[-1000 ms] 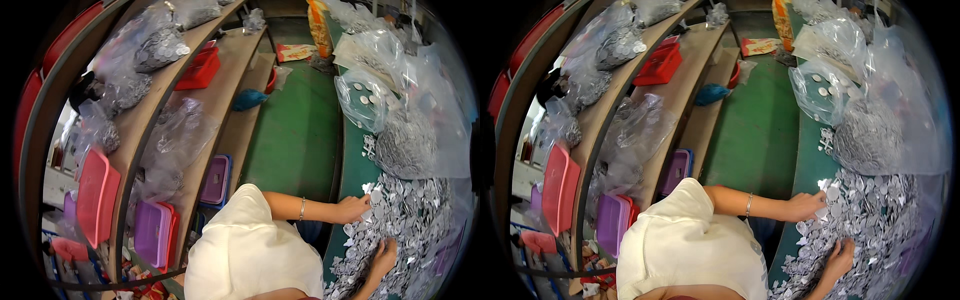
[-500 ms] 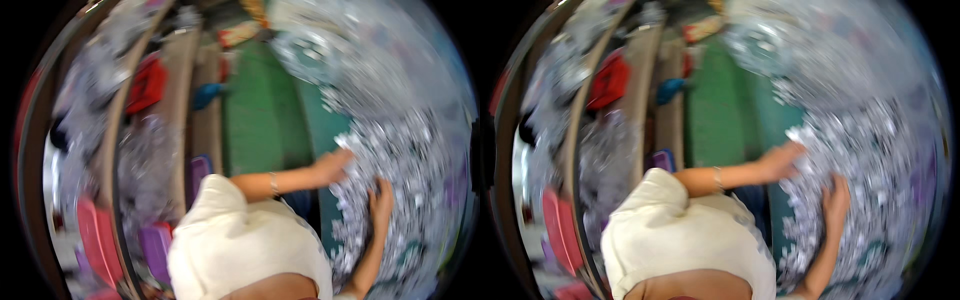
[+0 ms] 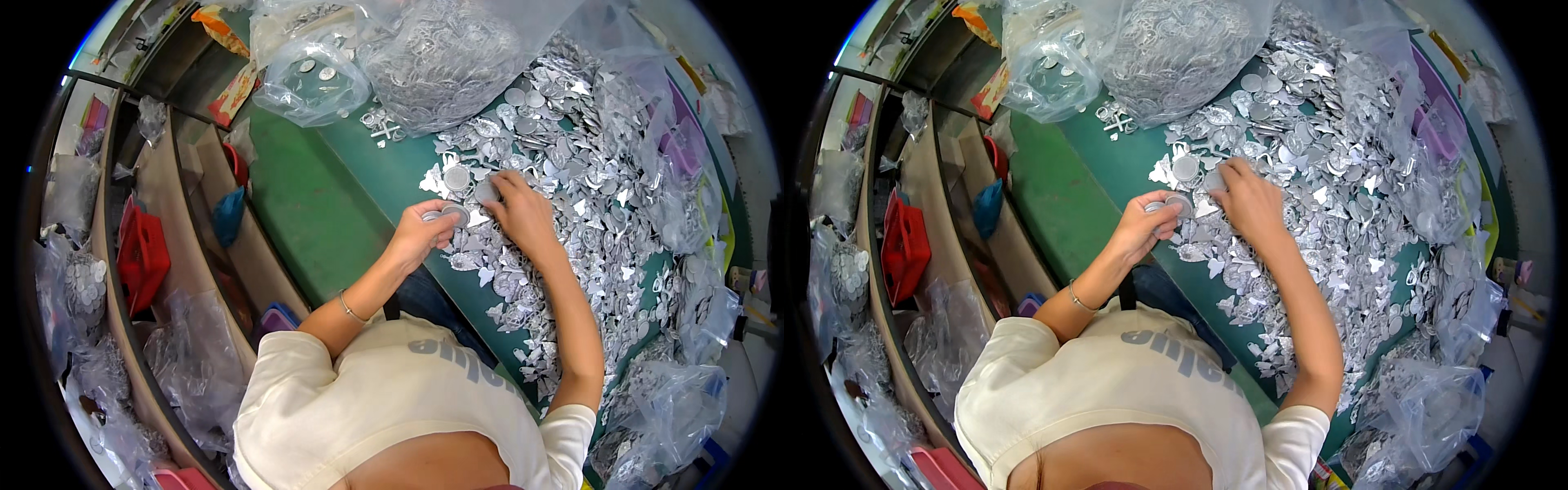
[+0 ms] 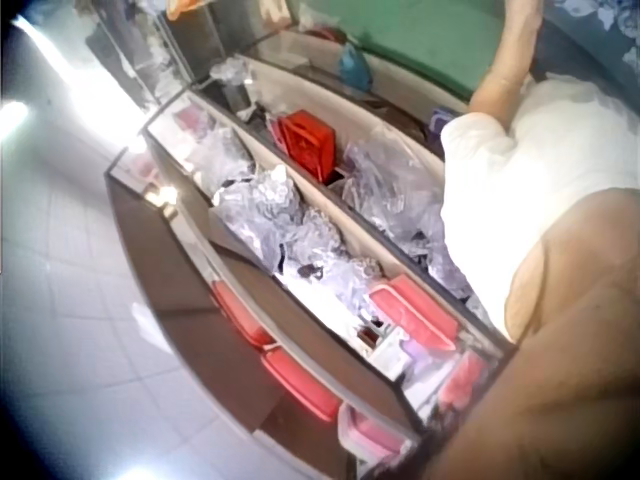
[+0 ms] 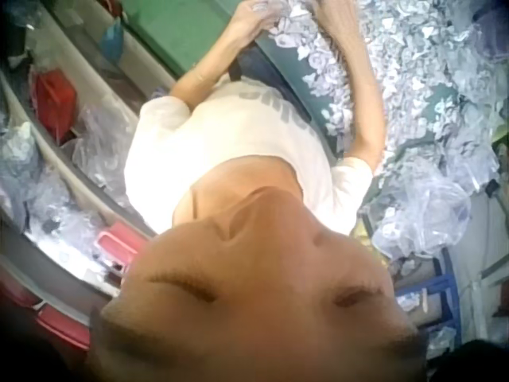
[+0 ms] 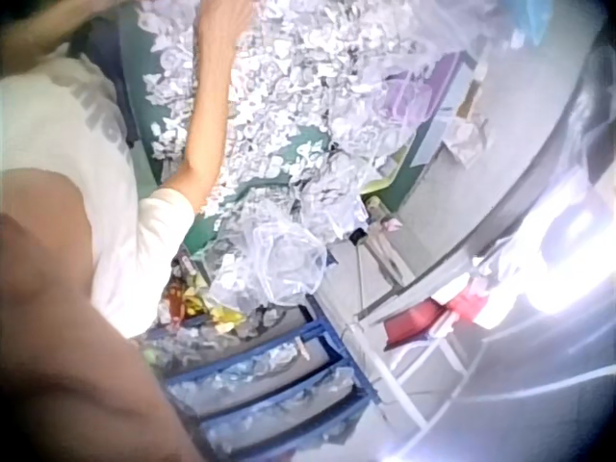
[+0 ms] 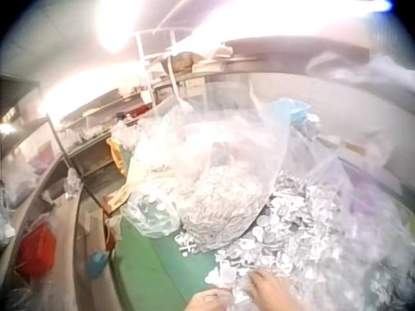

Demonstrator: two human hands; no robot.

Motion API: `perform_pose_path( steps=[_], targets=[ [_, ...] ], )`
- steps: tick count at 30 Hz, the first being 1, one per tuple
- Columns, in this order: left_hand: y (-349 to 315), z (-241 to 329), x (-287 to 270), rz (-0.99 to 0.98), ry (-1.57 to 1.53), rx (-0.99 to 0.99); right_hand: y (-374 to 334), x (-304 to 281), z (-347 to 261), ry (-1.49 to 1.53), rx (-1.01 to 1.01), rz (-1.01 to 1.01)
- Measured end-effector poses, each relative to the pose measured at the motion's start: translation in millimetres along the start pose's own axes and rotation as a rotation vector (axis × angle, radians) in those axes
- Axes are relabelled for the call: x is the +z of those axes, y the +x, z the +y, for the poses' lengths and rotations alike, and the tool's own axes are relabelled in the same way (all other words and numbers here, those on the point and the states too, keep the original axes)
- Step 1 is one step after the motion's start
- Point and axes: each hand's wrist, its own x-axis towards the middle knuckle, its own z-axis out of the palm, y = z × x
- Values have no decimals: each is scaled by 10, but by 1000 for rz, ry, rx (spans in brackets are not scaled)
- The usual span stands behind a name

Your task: The person picks up and counts small silver butterfly-shaped metal parts from a large pile on a green table and places them into plastic bags.

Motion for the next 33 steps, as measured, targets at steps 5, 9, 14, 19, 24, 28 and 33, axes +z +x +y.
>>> perform_pose_path(
  steps=[5,9,14,19,24,28,33],
  targets=[
    [-4,41,-69,38,-6,-12,113,113,-101,-155,89,-27],
    [19,108,-99,66,-93,-37,119,89,-24,137,134,62],
    [-28,165,-156,-55,-296,-52,245,187,17,783,231,58],
    [-109,157,-192,-16,-167,-9,348,430,-291,-208,12,-37],
    [-103,17,-398,-115,-407,-129,337,434,-201,-99,-4,94],
    [-104,-26,-405,-219,-676,-216,200,195,-58,828,310,32],
    [-202,110,-74,-237,-724,-273,-247,-81,-266,1654,629,-77]
  ],
)
